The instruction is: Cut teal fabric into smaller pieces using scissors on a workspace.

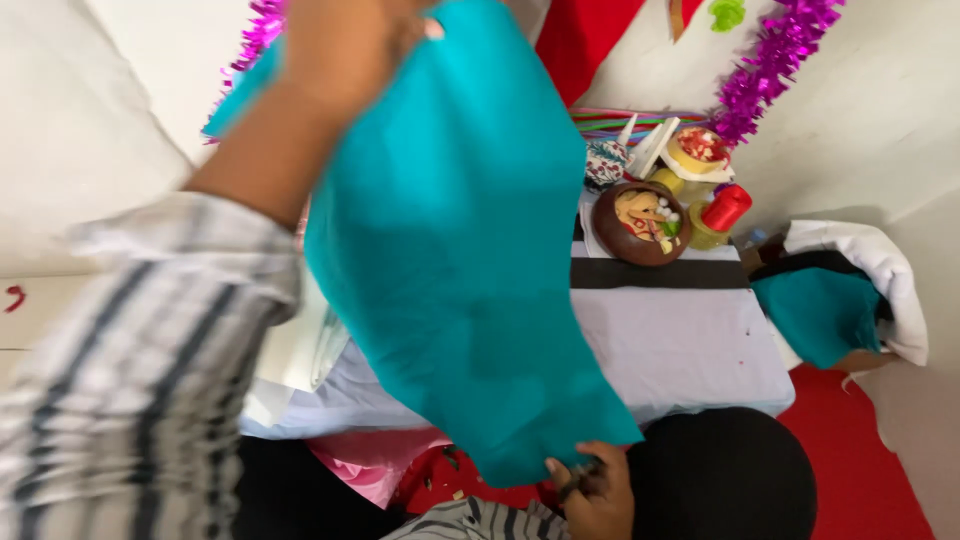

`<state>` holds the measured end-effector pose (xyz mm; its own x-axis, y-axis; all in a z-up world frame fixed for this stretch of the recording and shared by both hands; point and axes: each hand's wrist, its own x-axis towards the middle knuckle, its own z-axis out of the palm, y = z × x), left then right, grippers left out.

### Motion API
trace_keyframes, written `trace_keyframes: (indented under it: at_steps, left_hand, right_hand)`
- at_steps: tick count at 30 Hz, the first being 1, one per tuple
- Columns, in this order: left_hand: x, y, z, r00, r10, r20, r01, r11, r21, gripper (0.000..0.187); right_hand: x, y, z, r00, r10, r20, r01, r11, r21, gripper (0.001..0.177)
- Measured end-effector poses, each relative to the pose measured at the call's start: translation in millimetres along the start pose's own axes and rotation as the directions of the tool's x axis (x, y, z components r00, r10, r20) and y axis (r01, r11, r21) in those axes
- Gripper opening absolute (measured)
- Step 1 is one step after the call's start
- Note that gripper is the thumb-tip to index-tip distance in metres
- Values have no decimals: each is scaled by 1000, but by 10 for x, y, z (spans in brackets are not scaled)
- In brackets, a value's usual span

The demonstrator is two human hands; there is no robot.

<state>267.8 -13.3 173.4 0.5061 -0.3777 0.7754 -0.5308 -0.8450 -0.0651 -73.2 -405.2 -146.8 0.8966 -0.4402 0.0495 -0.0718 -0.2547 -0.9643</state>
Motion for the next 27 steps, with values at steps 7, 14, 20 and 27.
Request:
trace_keyframes:
  at_steps: [7,14,20,27]
  left_hand:
    - [-519,1869,375,940,-214,265,221,975,2,62]
    - [-2322,2885,-305,332,575,747,943,-185,-277,47]
    - [-3215,3272,-25,460,276,844,877,9,-481,113]
    - [-2599,3540,-213,-210,-231,950,697,-717,-21,72]
  right_hand:
    - [217,-57,126,932,315,179,-338,934,114,50]
    - [114,-121,55,998,33,47,-41,982,184,53]
    - [17,39,21,905,-417,88,401,903,157,42]
    - [-52,-10,-181,828,-64,557,222,950,-221,40]
